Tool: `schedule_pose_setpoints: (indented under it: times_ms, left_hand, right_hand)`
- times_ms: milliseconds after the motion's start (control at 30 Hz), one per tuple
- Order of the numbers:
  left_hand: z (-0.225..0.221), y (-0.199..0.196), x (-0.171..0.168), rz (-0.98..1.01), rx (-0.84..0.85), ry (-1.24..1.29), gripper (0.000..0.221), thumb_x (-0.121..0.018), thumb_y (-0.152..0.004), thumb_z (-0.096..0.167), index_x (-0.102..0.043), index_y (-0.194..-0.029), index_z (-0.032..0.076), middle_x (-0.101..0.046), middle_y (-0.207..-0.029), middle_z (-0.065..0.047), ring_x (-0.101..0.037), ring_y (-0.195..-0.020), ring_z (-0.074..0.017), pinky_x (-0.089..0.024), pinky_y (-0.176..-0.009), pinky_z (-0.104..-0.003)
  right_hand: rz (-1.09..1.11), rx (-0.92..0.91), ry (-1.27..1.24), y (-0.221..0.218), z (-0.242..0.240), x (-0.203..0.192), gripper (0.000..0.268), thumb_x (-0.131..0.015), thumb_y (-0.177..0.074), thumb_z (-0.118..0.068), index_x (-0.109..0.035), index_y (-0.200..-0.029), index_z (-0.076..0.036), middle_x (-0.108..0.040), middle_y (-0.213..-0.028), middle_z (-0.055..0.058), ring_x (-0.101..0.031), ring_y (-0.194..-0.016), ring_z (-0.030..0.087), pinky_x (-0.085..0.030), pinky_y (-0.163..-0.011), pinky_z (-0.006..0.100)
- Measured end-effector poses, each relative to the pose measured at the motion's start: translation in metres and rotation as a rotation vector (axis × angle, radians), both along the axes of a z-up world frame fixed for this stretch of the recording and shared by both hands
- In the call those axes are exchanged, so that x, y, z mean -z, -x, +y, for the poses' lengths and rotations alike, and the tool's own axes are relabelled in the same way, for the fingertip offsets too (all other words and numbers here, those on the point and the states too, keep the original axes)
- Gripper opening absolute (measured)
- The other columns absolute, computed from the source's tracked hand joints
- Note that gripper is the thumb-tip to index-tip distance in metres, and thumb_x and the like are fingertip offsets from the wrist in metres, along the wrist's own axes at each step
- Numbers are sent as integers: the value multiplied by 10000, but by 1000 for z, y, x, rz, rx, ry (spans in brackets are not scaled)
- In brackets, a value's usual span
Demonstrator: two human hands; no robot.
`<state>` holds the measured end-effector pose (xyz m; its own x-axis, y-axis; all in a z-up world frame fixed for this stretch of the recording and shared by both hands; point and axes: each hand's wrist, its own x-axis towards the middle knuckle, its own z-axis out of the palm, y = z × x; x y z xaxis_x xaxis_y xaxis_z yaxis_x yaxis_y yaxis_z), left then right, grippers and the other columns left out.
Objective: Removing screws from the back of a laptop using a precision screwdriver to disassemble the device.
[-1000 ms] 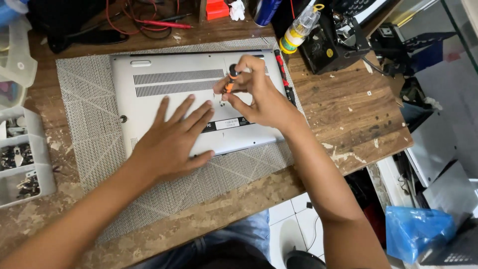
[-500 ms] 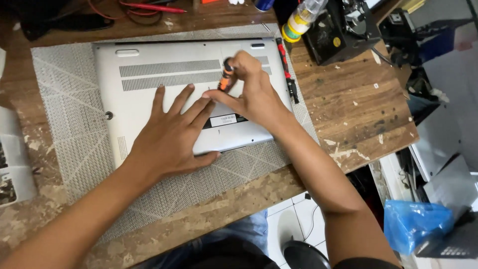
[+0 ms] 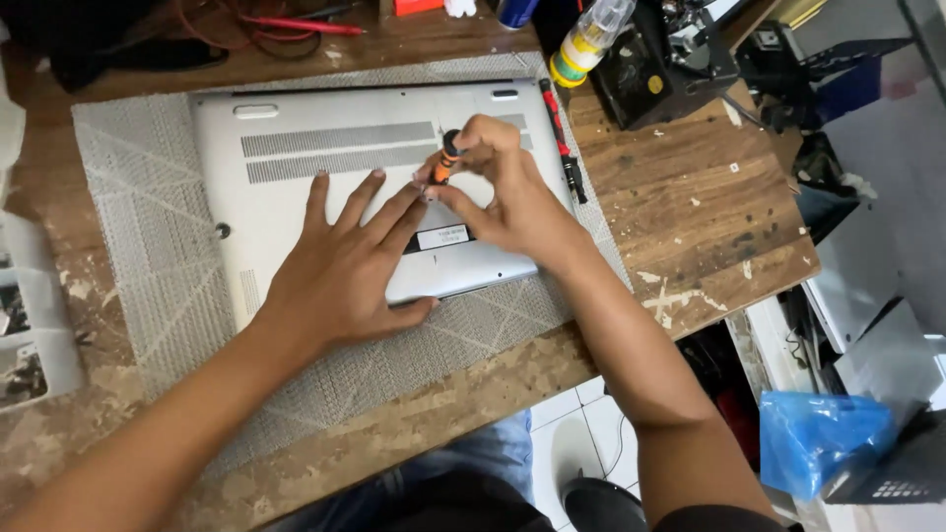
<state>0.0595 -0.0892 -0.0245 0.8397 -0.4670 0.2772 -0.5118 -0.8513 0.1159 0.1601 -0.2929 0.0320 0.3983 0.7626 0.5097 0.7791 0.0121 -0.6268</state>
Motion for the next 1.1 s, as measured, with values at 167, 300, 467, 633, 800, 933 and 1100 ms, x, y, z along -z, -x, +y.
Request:
schedule_pose_setpoints:
  times_ms: [167, 300, 467, 633, 800, 933, 1100]
  left_hand:
    - [-1, 1, -2, 51, 12, 4, 1081, -530, -827, 806, -330, -1566, 43, -348, -1629, -139, -286, -1475, -422, -152, -1134, -729]
    - [-2, 2, -7, 26, 3, 37, 1065, -573, -816, 766, -353, -1555, 32, -404, -1584, -131, -331, -1449, -423, -191, -1126, -725]
    - [-2, 3, -4, 48, 6, 14, 1065, -532, -831, 791, -350, -1548, 25, -365, -1614, -143, -291, -1471, -424, -145, -1141, -734]
    - [-3, 5, -3, 34, -11, 20, 1044, -543, -831, 767, -384, -1530, 8, -375, -1602, -127, -319, -1457, -429, -187, -1127, -742]
    - [-3, 2, -1, 57, -10, -10, 1093, -505, -839, 813, -294, -1578, 36, -296, -1651, -126, -250, -1486, -421, -113, -1153, -728]
    - [-4, 4, -1, 52, -22, -14, 1076, -529, -827, 810, -363, -1539, 21, -336, -1623, -131, -278, -1475, -423, -157, -1150, -728]
    - [-5, 4, -2, 35, -30, -46, 1132, -520, -818, 827, -279, -1586, 31, -322, -1635, -130, -270, -1479, -423, -154, -1152, -714]
  right_hand:
    - [-62, 104, -24, -3, 3, 2, 532, -728, -990, 25, -259, -1209, -102, -506, -1046, 164, -580, -852, 229, -550, -760, 326]
    - [-49, 11, -9, -3, 1, 2, 564, -648, -1016, 162, -225, -1283, -99, -510, -1019, 167, -662, -954, 262, -670, -945, 381]
    - [-41, 118, -46, -7, 0, 6, 648, -741, -988, 49, -207, -1308, -127, -458, -1052, 152, -573, -919, 250, -571, -848, 361]
    - [30, -13, -15, -8, -4, 13, 674, -675, -999, 190, -194, -1340, -135, -462, -1097, 174, -683, -956, 308, -694, -940, 395]
    - [-13, 55, 19, -6, -2, 1, 581, -674, -1040, 10, -192, -1338, -119, -547, -1176, 203, -657, -1121, 303, -620, -1030, 439]
    - [32, -21, 30, -11, -8, 17, 652, -622, -1024, 197, -200, -1386, -143, -533, -1153, 191, -731, -1070, 288, -663, -995, 359]
    - [-126, 133, -45, -21, -7, 32, 781, -857, -969, 18, -242, -1420, -152, -373, -1210, 107, -596, -839, 168, -571, -764, 292]
